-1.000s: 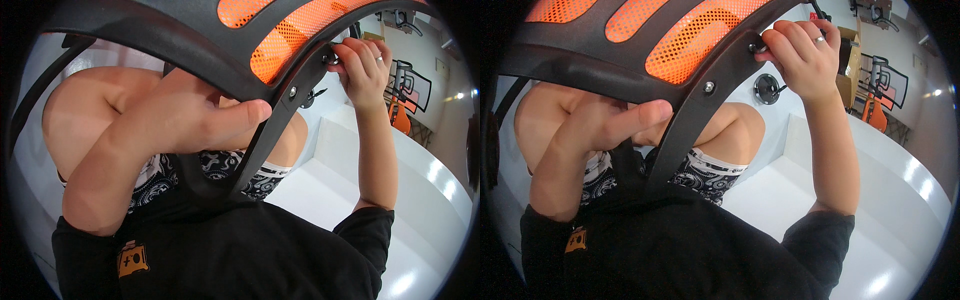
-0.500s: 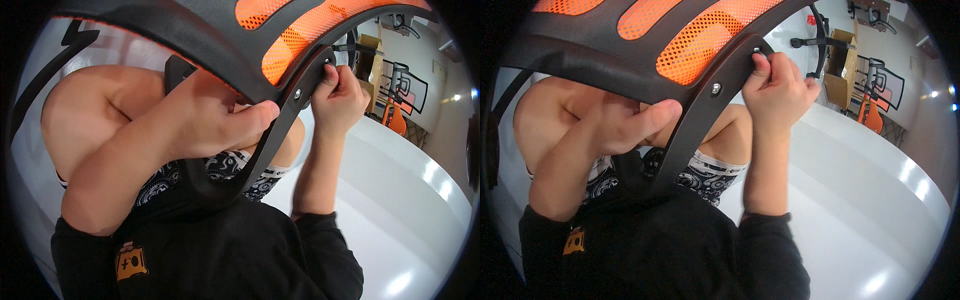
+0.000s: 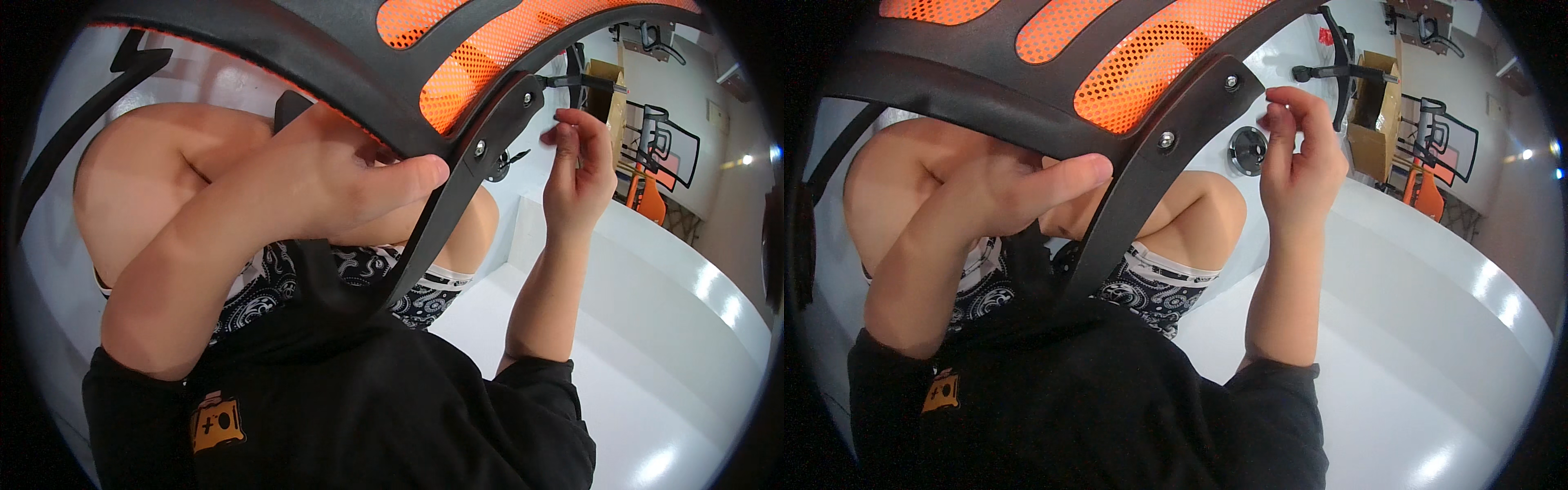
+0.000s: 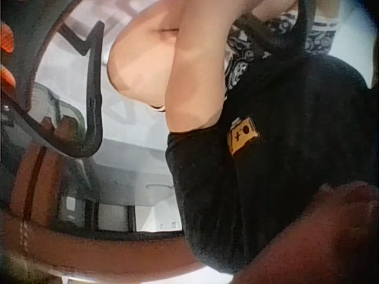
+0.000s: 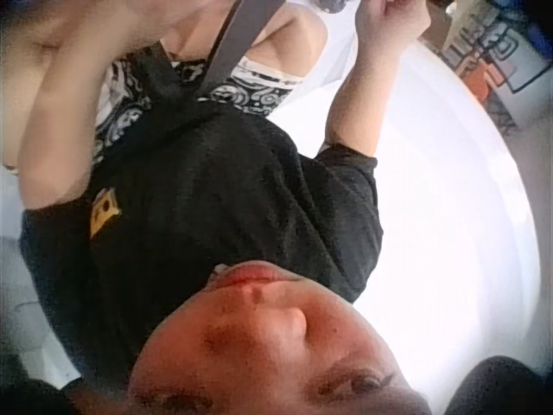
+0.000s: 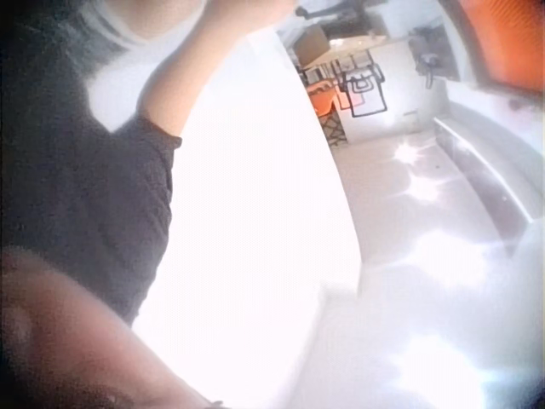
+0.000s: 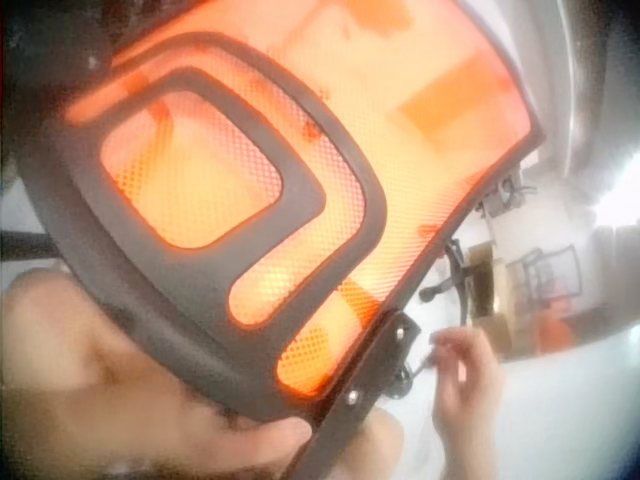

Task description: The person assembles an office chair by attaching the backrest to the seat using a screwdriver and screws. They tighten multiple screws on both sides of the backrest, then flip the chair to attach the seat base.

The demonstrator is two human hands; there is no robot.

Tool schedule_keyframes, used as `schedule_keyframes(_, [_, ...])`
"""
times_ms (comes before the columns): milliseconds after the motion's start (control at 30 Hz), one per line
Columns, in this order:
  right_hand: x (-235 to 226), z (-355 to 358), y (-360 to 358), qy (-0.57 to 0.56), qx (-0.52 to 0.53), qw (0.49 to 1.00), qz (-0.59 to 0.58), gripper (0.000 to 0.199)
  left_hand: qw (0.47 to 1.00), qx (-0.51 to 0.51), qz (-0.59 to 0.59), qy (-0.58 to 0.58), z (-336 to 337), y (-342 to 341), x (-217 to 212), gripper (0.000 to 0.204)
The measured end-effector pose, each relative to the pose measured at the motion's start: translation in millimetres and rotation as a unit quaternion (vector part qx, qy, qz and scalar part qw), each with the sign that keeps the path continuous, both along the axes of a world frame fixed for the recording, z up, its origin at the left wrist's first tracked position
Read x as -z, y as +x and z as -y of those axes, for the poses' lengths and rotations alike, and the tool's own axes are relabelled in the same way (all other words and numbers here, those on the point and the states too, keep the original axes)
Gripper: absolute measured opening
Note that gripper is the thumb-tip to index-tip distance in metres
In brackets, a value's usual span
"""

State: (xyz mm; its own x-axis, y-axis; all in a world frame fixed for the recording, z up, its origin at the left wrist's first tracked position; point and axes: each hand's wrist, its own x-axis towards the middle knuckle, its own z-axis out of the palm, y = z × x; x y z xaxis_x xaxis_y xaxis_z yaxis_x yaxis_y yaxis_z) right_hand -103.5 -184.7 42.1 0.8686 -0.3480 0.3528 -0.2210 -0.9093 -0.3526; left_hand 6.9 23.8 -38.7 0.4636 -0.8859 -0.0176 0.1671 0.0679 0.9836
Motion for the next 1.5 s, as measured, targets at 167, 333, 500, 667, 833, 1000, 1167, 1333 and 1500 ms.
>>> schedule_keyframes(167, [-10.5,10.6,5.6,-0.058,-0.033,0.995,-0.074,0.008,0.999,-0.042,-0.018,-0.029,3.7,-4.3,1.0,0.029])
schedule_keyframes(333, [-27.0,9.5,12.0,-0.278,-0.097,0.955,-0.040,0.015,0.998,-0.047,-0.031,-0.026,3.1,-5.6,2.5,0.026])
schedule_keyframes(500, [-16.0,9.7,15.2,-0.094,-0.087,0.992,0.021,0.013,0.999,-0.038,-0.013,-0.027,2.9,-4.6,4.3,0.027])
schedule_keyframes(667, [-3.9,11.0,15.1,-0.059,-0.133,0.988,0.045,0.014,0.997,-0.039,-0.018,-0.061,7.2,-5.1,7.0,0.027])
schedule_keyframes(833, [5.1,2.0,17.3,0.001,-0.075,0.996,0.039,0.017,0.998,-0.029,-0.017,-0.049,5.1,-2.6,1.5,0.028])
schedule_keyframes(1000, [3.9,-0.2,17.9,-0.071,-0.074,0.994,0.027,0.018,0.999,0.025,-0.040,-0.012,1.1,3.8,-4.7,0.029])
schedule_keyframes(1167, [0.0,2.7,15.7,-0.150,-0.102,0.983,0.002,0.020,1.000,0.022,-0.016,-0.014,3.0,3.3,-5.0,0.028])
schedule_keyframes(1333, [1.5,3.8,15.5,-0.173,-0.116,0.978,0.002,0.020,1.000,0.021,-0.002,-0.023,1.7,5.4,-6.8,0.026])
schedule_keyframes(1500, [-1.1,4.4,17.3,-0.182,-0.115,0.976,-0.002,0.021,0.998,0.055,-0.015,-0.001,-1.9,9.3,-9.2,0.022])
